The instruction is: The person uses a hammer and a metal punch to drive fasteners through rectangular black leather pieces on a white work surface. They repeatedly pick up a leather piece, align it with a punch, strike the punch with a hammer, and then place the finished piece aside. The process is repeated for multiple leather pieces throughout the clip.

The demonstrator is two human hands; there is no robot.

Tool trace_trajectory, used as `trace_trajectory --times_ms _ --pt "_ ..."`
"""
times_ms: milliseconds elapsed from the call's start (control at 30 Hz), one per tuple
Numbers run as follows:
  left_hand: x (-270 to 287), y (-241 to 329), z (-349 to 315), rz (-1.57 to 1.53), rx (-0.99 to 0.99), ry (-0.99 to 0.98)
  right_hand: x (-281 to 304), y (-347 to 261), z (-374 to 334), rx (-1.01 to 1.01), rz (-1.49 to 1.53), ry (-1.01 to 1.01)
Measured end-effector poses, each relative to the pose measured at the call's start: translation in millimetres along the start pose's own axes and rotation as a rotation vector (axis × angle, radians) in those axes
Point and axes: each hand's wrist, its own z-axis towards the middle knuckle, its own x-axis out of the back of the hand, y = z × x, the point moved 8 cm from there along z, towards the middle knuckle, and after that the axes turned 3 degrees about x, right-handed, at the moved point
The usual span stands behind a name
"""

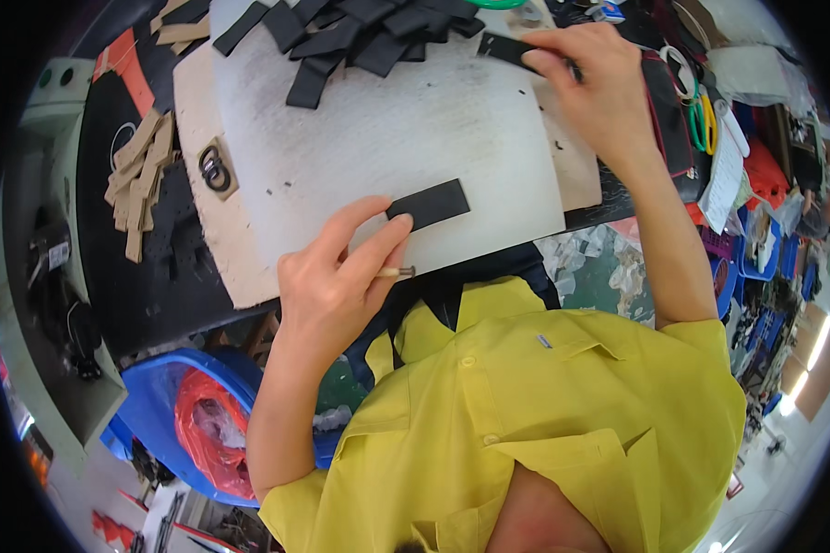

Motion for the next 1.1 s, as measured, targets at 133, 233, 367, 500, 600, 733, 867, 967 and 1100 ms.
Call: trace_trajectory --times_ms 133,233,367,500,600,733,867,967,1100 --pt "-1.7 -1.2 0.0 -0.012 -0.003 0.0 21.1 -25.4 -1.9 -0.034 0.389 0.106" --pt "-1.8 -1.6 -1.0 -0.021 -0.004 0.011 12.9 -51.9 -17.2 0.237 0.079 0.036" --pt "-2.1 -1.3 -1.7 -0.018 -0.001 0.017 2.9 -51.8 -37.8 0.177 0.091 -0.04" --pt "-2.4 -2.0 -2.6 -0.03 -0.007 0.036 -1.4 -46.2 -42.5 0.049 0.053 0.048" --pt "-1.9 -2.1 -3.1 -0.015 -0.006 0.031 -17.0 -32.6 -50.7 -0.267 0.253 -0.063" --pt "-1.4 -1.2 -2.5 -0.017 -0.006 0.041 -7.8 -37.7 -40.4 -0.113 0.103 -0.065" --pt "-1.7 -1.7 -2.9 -0.019 -0.007 0.049 -7.6 -48.8 -45.3 -0.016 0.069 0.033" --pt "-1.3 -1.7 -2.9 -0.026 -0.002 0.048 -14.2 -40.2 -48.3 -0.138 0.136 -0.018" --pt "-1.5 -1.8 -2.7 -0.031 0.002 0.047 -13.6 -36.1 -45.9 -0.157 0.163 -0.064"
